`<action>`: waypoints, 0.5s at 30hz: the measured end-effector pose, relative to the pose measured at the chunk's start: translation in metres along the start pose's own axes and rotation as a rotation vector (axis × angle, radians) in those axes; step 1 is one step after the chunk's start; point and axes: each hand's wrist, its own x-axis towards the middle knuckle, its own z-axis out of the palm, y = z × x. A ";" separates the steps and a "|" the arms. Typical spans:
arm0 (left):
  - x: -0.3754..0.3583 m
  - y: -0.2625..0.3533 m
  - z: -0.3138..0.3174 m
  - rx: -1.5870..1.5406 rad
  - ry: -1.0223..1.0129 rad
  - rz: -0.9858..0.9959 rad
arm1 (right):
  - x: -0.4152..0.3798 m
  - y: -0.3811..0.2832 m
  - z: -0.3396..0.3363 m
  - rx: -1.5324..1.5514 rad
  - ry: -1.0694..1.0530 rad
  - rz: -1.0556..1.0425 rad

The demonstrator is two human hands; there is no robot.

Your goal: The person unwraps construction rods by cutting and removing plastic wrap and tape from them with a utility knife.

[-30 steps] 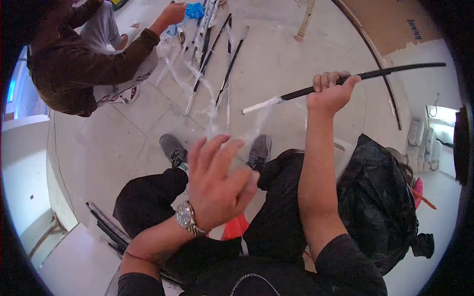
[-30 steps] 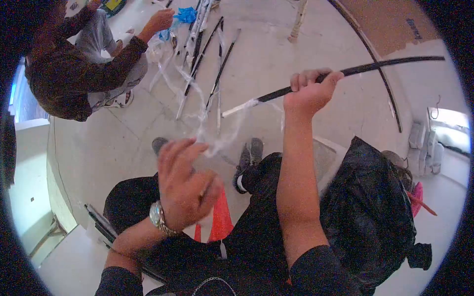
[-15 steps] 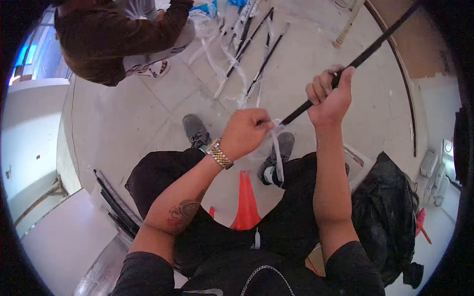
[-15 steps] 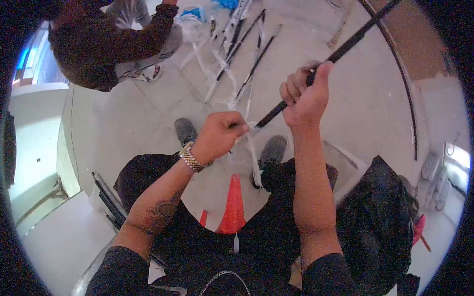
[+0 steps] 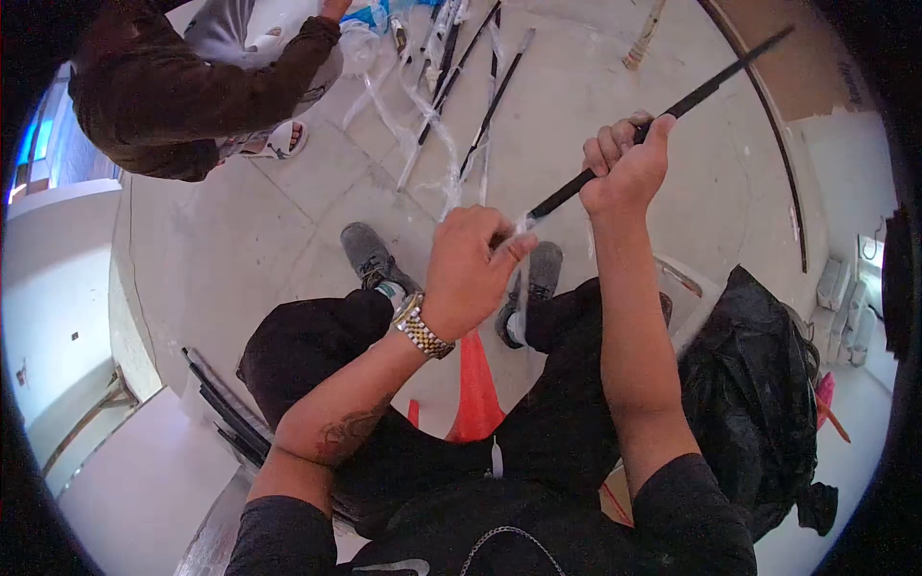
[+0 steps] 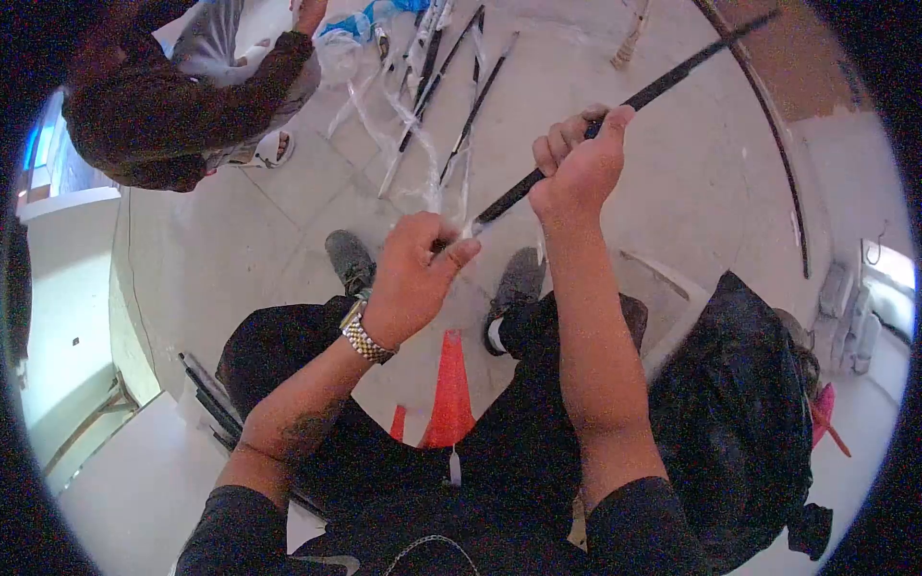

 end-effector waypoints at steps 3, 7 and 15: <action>0.002 0.015 -0.012 0.004 -0.094 -0.076 | 0.003 -0.001 -0.003 0.044 0.049 0.016; -0.011 0.022 -0.001 0.212 -0.066 0.125 | 0.007 0.000 -0.008 0.060 0.119 0.030; -0.033 0.013 0.020 0.587 0.019 0.391 | 0.021 0.000 -0.023 0.151 0.231 0.187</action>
